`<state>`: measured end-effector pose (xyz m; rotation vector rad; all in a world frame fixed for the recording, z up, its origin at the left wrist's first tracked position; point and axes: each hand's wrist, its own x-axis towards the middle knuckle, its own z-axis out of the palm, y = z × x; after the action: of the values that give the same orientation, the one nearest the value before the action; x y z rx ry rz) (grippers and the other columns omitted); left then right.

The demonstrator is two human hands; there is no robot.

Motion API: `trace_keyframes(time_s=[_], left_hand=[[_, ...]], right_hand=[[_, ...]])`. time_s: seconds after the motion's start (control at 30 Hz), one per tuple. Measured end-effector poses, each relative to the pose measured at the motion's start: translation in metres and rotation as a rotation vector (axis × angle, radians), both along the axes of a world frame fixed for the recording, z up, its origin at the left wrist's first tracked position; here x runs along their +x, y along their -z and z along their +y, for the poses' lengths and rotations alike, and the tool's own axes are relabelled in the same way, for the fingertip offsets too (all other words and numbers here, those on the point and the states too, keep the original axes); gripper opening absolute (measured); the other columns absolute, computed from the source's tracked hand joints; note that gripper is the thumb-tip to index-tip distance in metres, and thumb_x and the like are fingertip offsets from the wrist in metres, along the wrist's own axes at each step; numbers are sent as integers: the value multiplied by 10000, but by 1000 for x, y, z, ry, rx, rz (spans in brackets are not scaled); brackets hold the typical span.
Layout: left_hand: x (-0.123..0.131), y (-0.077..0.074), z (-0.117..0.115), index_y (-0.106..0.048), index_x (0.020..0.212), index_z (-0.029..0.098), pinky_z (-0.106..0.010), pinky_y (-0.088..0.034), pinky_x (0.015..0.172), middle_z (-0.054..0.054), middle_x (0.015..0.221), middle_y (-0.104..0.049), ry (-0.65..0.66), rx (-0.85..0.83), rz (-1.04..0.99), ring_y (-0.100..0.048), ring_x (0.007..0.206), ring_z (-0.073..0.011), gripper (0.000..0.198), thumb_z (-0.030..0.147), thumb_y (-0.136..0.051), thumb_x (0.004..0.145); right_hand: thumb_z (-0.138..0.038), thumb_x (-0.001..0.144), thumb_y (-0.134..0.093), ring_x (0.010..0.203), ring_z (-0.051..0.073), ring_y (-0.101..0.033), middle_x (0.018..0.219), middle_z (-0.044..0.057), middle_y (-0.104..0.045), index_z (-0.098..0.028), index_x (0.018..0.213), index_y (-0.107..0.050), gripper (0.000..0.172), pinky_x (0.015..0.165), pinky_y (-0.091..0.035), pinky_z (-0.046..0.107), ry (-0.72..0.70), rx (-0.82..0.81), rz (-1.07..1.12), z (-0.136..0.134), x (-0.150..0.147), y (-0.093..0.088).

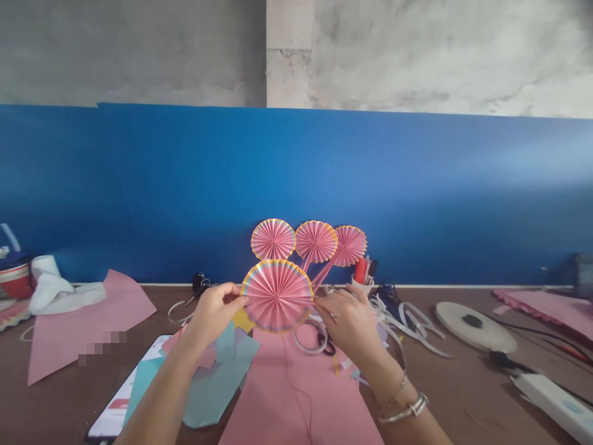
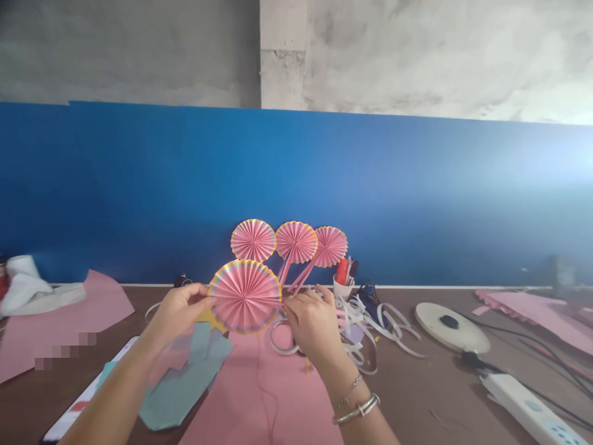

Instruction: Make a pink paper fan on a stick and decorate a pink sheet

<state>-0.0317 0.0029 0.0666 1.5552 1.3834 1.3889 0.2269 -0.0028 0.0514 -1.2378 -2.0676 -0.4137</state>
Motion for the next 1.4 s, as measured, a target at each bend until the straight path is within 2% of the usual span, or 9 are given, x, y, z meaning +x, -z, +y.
trace_keyframes(time_s=[0.1,0.27,0.37,0.5,0.63,0.87,1.0,1.2,1.4], left_hand=[[2,1,0,-655,587,190,-221,-373,518,3,564,-635,1,-27,-101,-542,546,-154,150,305,-752,581],[7,-2,-2,-624,858,192,-272,-456,605,-40,718,-693,66,-144,-413,-631,656,-201,353,352,-772,580],[6,-4,-5,-613,917,204,-275,-443,616,-22,699,-671,41,-58,-273,-616,655,-196,356,342,-749,619],[7,-5,-9,-665,933,239,-268,-410,734,-8,719,-651,-65,221,21,-582,725,-187,286,268,-721,654],[16,-4,-10,-650,964,231,-266,-419,710,-13,734,-651,-112,220,-187,-582,719,-193,365,295,-756,620],[31,11,-3,-616,1068,166,-322,-458,751,-120,1036,-674,254,-58,-602,-626,913,-255,521,511,-690,684],[53,26,-9,-664,1004,190,-377,-430,858,-122,1108,-657,487,-125,-711,-582,1045,-285,461,529,-678,692],[92,35,-28,-715,874,192,-357,-394,908,-98,1031,-701,389,-181,-742,-586,1046,-256,255,331,-750,663],[95,47,-26,-716,722,156,-339,-418,865,-80,805,-719,243,-186,-807,-620,871,-229,217,361,-747,658]], right_hand=[[-179,875,-490,669,144,-572,653,-5,-682,-230,710,-668,249,865,-268,316,1,11,10,0,0,0],[-208,886,-487,681,147,-574,671,3,-684,-229,722,-674,249,825,-290,300,-30,-46,21,1,2,0],[-205,886,-491,703,154,-590,695,10,-696,-232,755,-686,237,861,-280,322,-27,-50,23,2,5,0],[-197,888,-490,754,161,-614,745,8,-716,-248,820,-697,224,916,-254,351,-37,-9,47,3,6,0],[-217,881,-503,707,145,-613,696,7,-705,-238,767,-695,224,882,-292,324,-33,-3,89,2,5,0],[-231,877,-474,637,131,-607,616,-2,-671,-219,710,-685,269,882,-307,313,43,59,250,0,-4,5],[-230,869,-472,554,113,-575,535,-22,-627,-215,624,-655,306,902,-290,318,97,86,322,-4,-19,12],[-193,862,-460,535,116,-543,509,-29,-592,-203,582,-596,312,888,-300,322,25,61,323,-17,-44,19],[-187,875,-445,551,124,-543,541,-17,-603,-201,619,-590,295,891,-298,331,11,76,325,-25,-55,21]])
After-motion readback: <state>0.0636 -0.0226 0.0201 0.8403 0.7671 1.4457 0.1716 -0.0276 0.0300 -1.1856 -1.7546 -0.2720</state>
